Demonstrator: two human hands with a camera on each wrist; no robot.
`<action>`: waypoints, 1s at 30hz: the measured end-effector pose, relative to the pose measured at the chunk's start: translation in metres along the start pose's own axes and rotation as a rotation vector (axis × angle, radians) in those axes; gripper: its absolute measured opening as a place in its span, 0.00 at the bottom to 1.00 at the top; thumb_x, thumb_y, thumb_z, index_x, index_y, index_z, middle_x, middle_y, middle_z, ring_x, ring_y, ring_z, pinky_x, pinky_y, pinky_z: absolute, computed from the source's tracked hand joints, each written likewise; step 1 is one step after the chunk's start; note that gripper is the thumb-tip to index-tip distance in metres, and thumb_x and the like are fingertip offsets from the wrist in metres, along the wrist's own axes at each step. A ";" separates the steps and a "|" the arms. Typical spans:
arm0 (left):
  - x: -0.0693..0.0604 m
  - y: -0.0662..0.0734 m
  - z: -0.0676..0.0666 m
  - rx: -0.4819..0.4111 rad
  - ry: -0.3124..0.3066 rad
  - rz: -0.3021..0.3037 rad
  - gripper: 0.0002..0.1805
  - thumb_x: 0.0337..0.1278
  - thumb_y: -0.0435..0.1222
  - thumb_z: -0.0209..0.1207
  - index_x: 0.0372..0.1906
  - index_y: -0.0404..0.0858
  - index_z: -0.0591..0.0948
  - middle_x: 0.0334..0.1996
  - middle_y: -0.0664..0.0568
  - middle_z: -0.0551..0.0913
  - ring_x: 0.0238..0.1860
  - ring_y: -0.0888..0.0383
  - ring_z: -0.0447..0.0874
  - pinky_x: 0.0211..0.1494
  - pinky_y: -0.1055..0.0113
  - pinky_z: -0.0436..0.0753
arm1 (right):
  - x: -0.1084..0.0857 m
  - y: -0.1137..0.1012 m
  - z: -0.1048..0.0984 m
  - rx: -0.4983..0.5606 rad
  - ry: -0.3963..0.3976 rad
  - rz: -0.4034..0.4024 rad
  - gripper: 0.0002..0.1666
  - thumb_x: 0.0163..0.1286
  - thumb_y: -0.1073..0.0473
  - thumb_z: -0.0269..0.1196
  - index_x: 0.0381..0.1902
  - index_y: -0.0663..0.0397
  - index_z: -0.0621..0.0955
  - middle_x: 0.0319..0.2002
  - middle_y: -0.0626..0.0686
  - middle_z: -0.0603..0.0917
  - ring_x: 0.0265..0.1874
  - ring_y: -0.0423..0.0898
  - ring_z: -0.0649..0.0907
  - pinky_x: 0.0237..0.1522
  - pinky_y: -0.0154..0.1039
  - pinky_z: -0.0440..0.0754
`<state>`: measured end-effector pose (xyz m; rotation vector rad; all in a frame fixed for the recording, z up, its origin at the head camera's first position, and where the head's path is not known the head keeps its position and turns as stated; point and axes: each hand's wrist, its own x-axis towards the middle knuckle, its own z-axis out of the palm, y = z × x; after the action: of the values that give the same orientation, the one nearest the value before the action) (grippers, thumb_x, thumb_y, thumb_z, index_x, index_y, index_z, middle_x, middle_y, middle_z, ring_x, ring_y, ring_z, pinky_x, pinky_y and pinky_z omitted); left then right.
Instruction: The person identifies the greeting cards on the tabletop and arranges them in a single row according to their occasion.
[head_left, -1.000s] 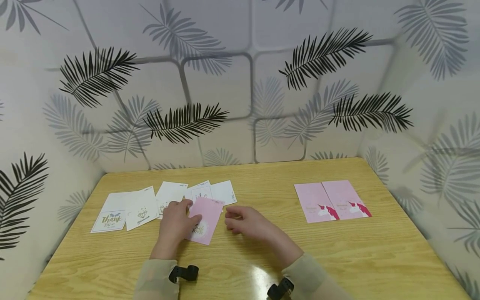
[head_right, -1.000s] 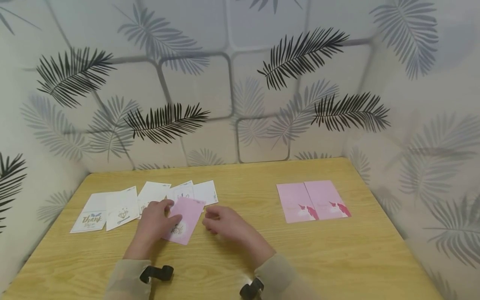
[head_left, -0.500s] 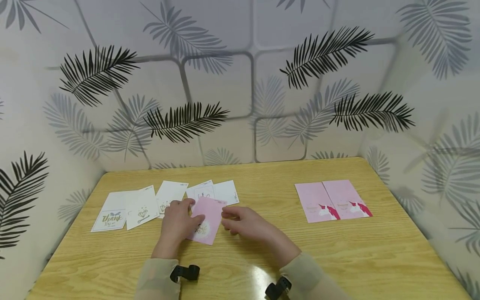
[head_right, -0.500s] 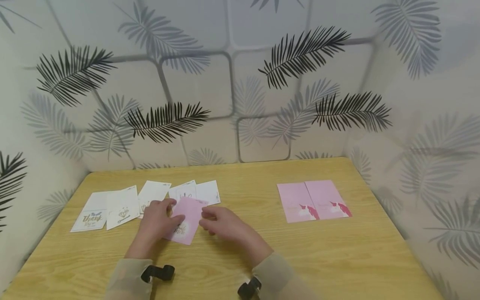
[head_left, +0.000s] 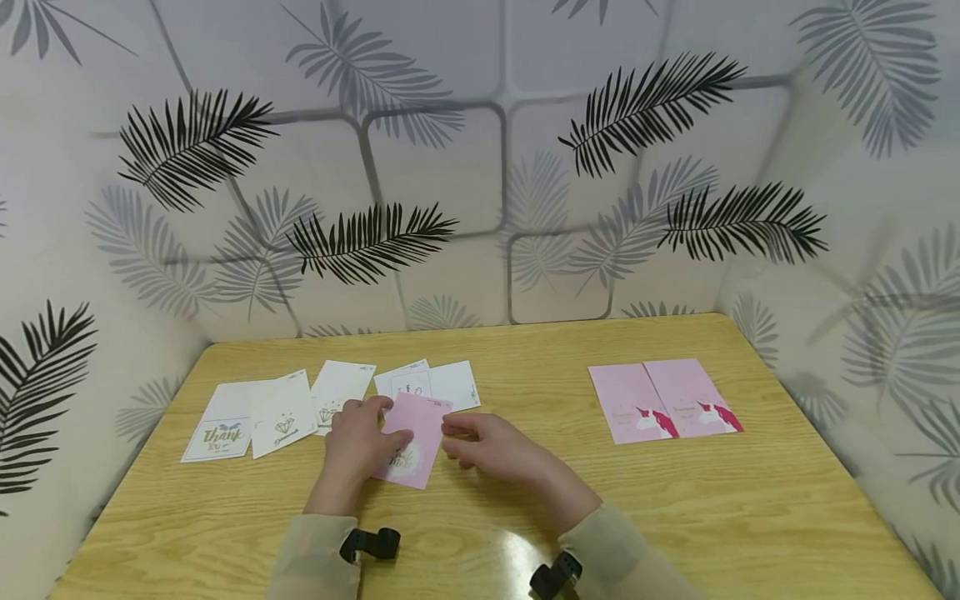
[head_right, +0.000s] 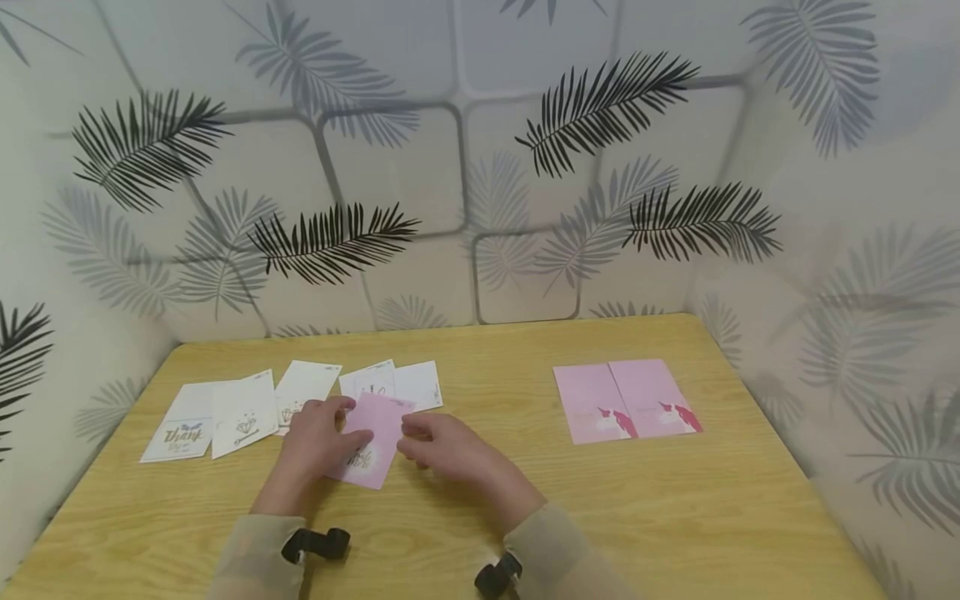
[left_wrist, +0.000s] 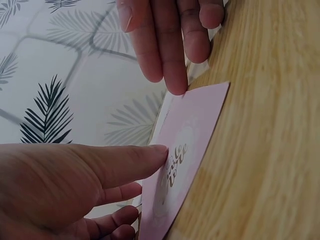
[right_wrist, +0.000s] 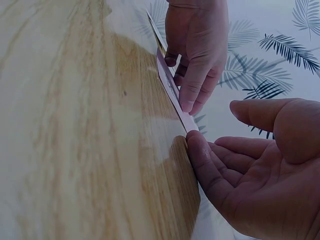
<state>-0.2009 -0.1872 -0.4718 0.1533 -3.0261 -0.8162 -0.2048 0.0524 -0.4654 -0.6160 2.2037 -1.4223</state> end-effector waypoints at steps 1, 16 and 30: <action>0.000 0.000 0.000 0.002 -0.003 -0.002 0.31 0.65 0.44 0.76 0.66 0.33 0.83 0.54 0.34 0.80 0.58 0.31 0.75 0.60 0.34 0.76 | 0.000 0.000 0.000 -0.002 -0.002 0.000 0.33 0.87 0.54 0.62 0.80 0.67 0.72 0.73 0.64 0.80 0.52 0.54 0.91 0.60 0.52 0.86; -0.001 0.004 0.004 0.074 0.030 -0.075 0.33 0.61 0.49 0.78 0.60 0.30 0.82 0.54 0.32 0.81 0.58 0.31 0.77 0.60 0.34 0.76 | 0.001 0.004 -0.001 -0.006 -0.010 0.018 0.34 0.86 0.52 0.62 0.81 0.64 0.72 0.74 0.60 0.80 0.52 0.52 0.91 0.63 0.53 0.84; -0.001 0.009 0.002 0.090 0.025 -0.091 0.29 0.62 0.49 0.77 0.55 0.32 0.84 0.47 0.36 0.85 0.48 0.37 0.83 0.53 0.40 0.81 | 0.001 0.005 -0.001 0.003 -0.018 0.028 0.34 0.87 0.51 0.62 0.82 0.62 0.72 0.75 0.59 0.80 0.53 0.52 0.90 0.66 0.56 0.82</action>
<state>-0.2012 -0.1788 -0.4689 0.3010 -3.0536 -0.6771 -0.2066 0.0547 -0.4694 -0.5918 2.1870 -1.4005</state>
